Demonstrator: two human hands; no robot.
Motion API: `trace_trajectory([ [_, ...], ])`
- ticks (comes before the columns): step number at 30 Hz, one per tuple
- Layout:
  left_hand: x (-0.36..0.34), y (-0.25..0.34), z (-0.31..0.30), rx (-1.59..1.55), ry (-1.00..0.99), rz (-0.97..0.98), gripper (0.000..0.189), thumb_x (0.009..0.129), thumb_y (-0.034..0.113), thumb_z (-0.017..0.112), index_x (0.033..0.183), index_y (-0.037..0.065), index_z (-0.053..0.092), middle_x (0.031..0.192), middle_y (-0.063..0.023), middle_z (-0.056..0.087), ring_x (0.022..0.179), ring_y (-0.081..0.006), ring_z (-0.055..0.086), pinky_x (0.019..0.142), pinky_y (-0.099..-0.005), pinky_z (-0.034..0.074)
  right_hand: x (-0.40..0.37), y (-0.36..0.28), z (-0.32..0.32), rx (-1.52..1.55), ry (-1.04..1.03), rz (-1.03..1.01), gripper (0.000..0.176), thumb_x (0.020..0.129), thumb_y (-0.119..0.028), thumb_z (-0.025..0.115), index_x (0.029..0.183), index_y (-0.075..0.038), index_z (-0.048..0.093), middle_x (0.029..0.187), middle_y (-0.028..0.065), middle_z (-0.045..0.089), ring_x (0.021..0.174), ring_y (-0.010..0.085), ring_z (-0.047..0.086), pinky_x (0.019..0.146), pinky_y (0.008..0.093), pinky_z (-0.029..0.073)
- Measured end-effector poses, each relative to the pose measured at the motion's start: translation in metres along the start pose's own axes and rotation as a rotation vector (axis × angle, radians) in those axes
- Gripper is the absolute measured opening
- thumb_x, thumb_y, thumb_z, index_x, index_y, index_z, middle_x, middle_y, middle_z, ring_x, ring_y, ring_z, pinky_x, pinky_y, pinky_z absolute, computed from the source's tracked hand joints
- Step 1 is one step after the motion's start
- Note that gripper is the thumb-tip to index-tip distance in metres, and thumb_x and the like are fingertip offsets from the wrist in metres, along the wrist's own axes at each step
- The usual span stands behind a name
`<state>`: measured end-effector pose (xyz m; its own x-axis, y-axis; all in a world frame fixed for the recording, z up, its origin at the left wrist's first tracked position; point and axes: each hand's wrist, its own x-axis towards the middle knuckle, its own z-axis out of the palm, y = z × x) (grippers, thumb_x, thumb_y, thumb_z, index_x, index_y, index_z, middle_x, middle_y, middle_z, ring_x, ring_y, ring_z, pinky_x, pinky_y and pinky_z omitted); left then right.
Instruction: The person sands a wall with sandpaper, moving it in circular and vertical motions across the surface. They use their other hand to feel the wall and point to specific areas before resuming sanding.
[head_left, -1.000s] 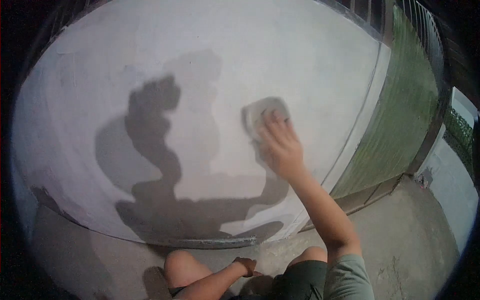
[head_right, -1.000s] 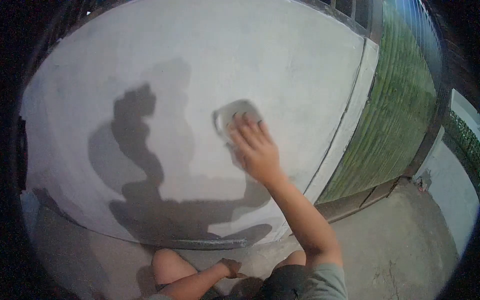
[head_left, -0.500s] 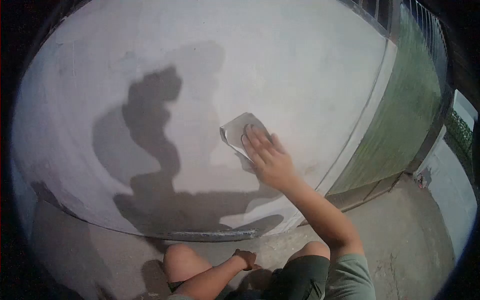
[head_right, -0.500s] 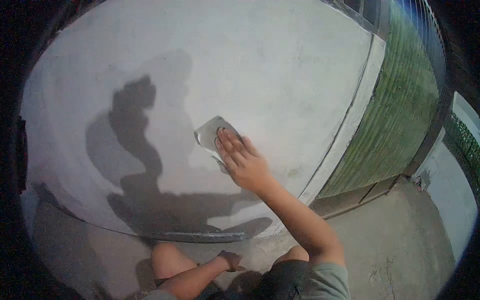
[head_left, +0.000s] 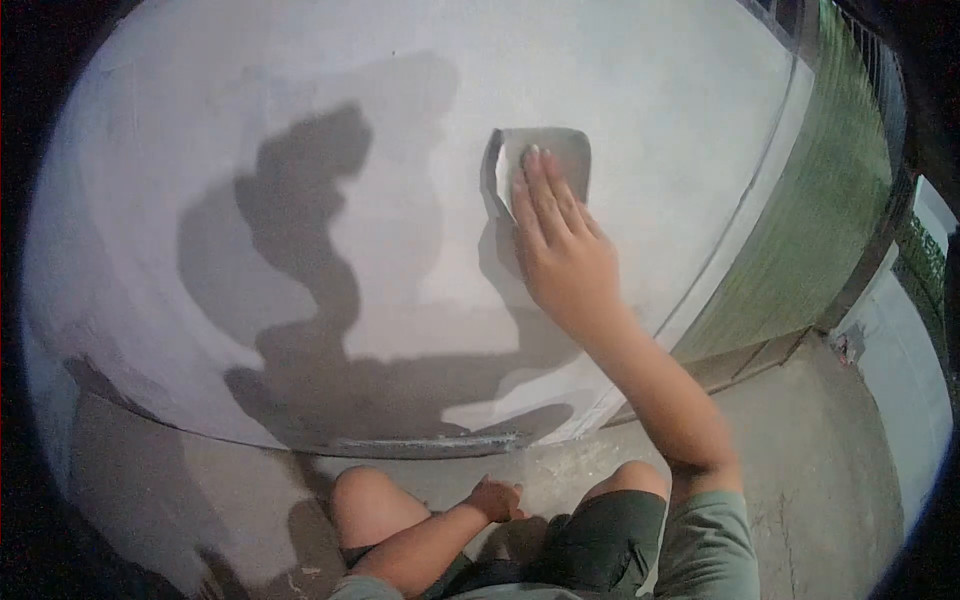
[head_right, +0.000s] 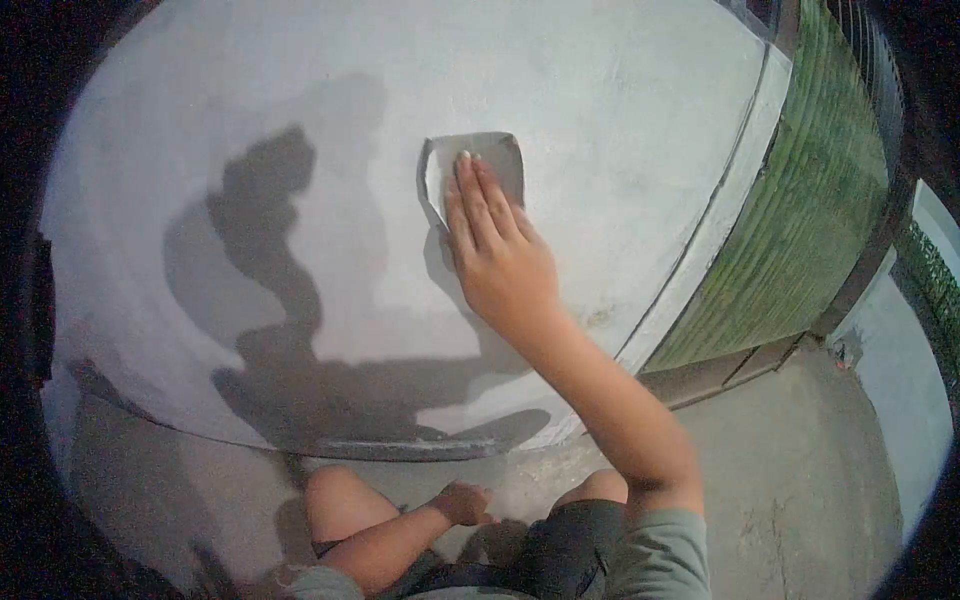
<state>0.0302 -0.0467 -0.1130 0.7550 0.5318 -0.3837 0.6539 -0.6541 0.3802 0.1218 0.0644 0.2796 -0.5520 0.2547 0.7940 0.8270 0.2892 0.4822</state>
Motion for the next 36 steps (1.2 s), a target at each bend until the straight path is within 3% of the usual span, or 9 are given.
trace_trajectory([
  [4,-0.015,0.011,-0.018,-0.056,-0.047,-0.026,0.064,0.091,0.058,0.059,0.123,0.003,0.059,0.113,-0.0208,0.068,0.108,-0.0378,0.065,0.100,-0.0574,0.040,0.012,0.011,0.014,-0.071,-0.022,-0.102,0.062,0.092,-0.041,0.059,0.140,-0.002,0.053,0.159,0.0162,0.034,0.150,0.0289,0.027,0.120,0.0478,0.028],
  [7,-0.008,0.005,-0.009,-0.043,-0.005,-0.027,0.063,0.091,0.058,0.058,0.122,0.003,0.060,0.113,-0.0214,0.068,0.108,-0.0375,0.065,0.098,-0.0566,0.041,0.017,0.025,0.020,0.056,-0.048,-0.163,0.083,0.089,-0.061,0.057,0.153,-0.013,0.038,0.163,0.0083,0.029,0.152,0.0243,0.023,0.124,0.0447,0.018],
  [9,-0.004,0.001,0.001,-0.011,0.116,-0.001,0.069,0.088,0.063,0.056,0.117,0.001,0.062,0.109,-0.0231,0.070,0.103,-0.0392,0.068,0.093,-0.0519,0.049,0.015,0.021,0.028,0.125,-0.017,-0.132,0.082,0.090,-0.061,0.056,0.153,-0.013,0.038,0.163,0.0085,0.029,0.152,0.0246,0.022,0.123,0.0447,0.019],
  [17,-0.012,0.011,-0.011,-0.058,0.049,-0.008,0.060,0.089,0.056,0.061,0.115,0.002,0.062,0.107,-0.0201,0.070,0.106,-0.0363,0.067,0.098,-0.0561,0.042,0.017,0.000,0.032,0.107,0.097,-0.010,0.071,0.092,-0.050,0.059,0.150,-0.010,0.044,0.162,0.0095,0.031,0.152,0.0259,0.024,0.123,0.0436,0.022],
  [22,-0.013,0.006,-0.010,-0.034,0.052,-0.008,0.062,0.088,0.057,0.062,0.116,0.002,0.061,0.110,-0.0205,0.070,0.107,-0.0362,0.066,0.099,-0.0543,0.042,0.017,0.011,0.030,0.095,-0.013,-0.215,0.056,0.094,-0.037,0.058,0.145,-0.013,0.052,0.161,0.0050,0.035,0.150,0.0219,0.027,0.123,0.0423,0.022],
  [28,-0.019,0.014,-0.022,-0.029,-0.006,0.005,0.064,0.088,0.057,0.062,0.119,0.001,0.060,0.114,-0.0218,0.068,0.110,-0.0364,0.065,0.098,-0.0553,0.043,0.009,-0.002,0.026,0.199,0.075,-0.051,0.052,0.094,-0.029,0.060,0.143,-0.013,0.054,0.155,0.0055,0.044,0.149,0.0226,0.031,0.121,0.0418,0.028],
  [30,-0.013,0.012,-0.017,-0.027,-0.041,-0.022,0.065,0.088,0.058,0.062,0.119,0.001,0.060,0.114,-0.0218,0.068,0.110,-0.0369,0.065,0.098,-0.0555,0.044,0.000,-0.013,0.033,0.254,-0.091,-0.355,0.047,0.093,-0.025,0.060,0.138,-0.011,0.058,0.152,0.0051,0.048,0.146,0.0249,0.036,0.120,0.0428,0.030],
  [32,-0.007,0.004,-0.004,-0.048,0.013,0.001,0.069,0.086,0.062,0.061,0.118,0.001,0.061,0.110,-0.0235,0.069,0.107,-0.0385,0.066,0.095,-0.0558,0.046,0.002,-0.002,0.034,0.263,-0.030,-0.380,0.044,0.093,-0.022,0.058,0.135,-0.009,0.060,0.150,0.0046,0.050,0.144,0.0260,0.039,0.119,0.0442,0.033],
  [36,-0.012,0.006,-0.006,-0.066,0.063,-0.009,0.072,0.084,0.064,0.061,0.117,0.001,0.062,0.107,-0.0246,0.069,0.105,-0.0406,0.066,0.094,-0.0542,0.048,0.019,0.015,0.017,0.159,0.106,-0.077,0.047,0.090,-0.019,0.060,0.135,-0.006,0.059,0.151,0.0080,0.049,0.144,0.0281,0.040,0.117,0.0467,0.035],
])
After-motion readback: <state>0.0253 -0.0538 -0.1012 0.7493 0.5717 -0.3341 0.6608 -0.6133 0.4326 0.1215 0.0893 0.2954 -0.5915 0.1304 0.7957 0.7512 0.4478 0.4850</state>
